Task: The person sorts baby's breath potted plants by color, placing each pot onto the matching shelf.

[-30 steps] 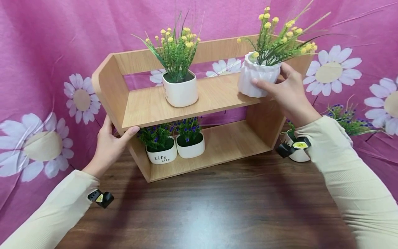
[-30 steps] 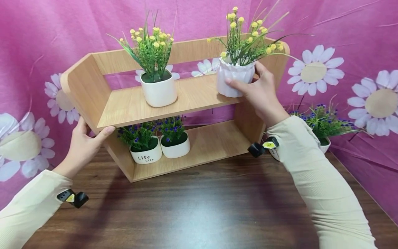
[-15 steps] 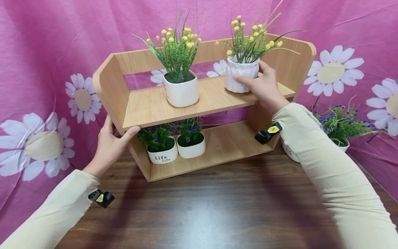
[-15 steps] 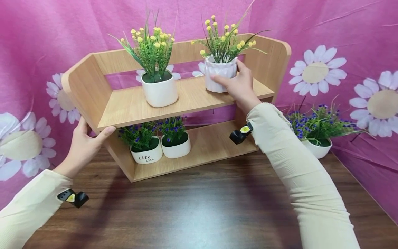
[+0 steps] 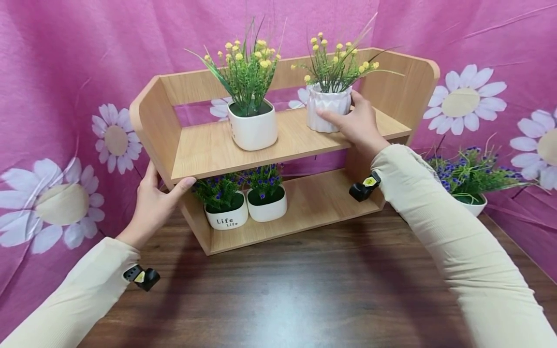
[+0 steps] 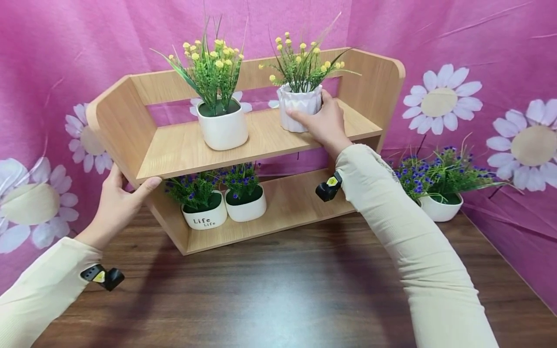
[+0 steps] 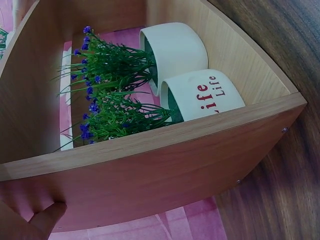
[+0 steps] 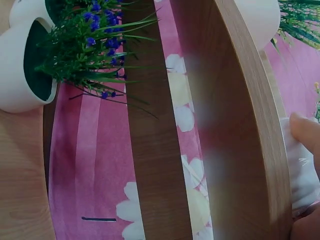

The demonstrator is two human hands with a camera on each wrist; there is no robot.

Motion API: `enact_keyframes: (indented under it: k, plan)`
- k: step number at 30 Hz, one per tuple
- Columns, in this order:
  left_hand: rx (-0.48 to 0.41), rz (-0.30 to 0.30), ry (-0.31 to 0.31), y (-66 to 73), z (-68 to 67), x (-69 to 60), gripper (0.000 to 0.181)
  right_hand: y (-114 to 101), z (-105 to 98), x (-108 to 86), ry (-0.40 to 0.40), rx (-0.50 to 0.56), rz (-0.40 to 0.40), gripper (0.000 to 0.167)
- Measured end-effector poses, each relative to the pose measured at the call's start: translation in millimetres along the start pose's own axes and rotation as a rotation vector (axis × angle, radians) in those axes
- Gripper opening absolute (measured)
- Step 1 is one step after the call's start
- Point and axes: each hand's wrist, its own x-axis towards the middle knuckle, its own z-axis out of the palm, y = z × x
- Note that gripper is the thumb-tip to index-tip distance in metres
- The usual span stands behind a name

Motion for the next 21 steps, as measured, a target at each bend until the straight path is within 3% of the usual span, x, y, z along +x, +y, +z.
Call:
enact_keyframes:
  k: [17,21]
  plan:
    - [-0.025,-0.004,-0.02,-0.7,0.1,0.5,0.075,-1.0,-1.7,-2.8,-0.006,-0.129,-0.022,0.074]
    - [-0.02,-0.002,-0.019,0.9,-0.5,1.0,0.075,-1.8,-2.9,-3.8,-0.016,-0.132,-0.012,0.083]
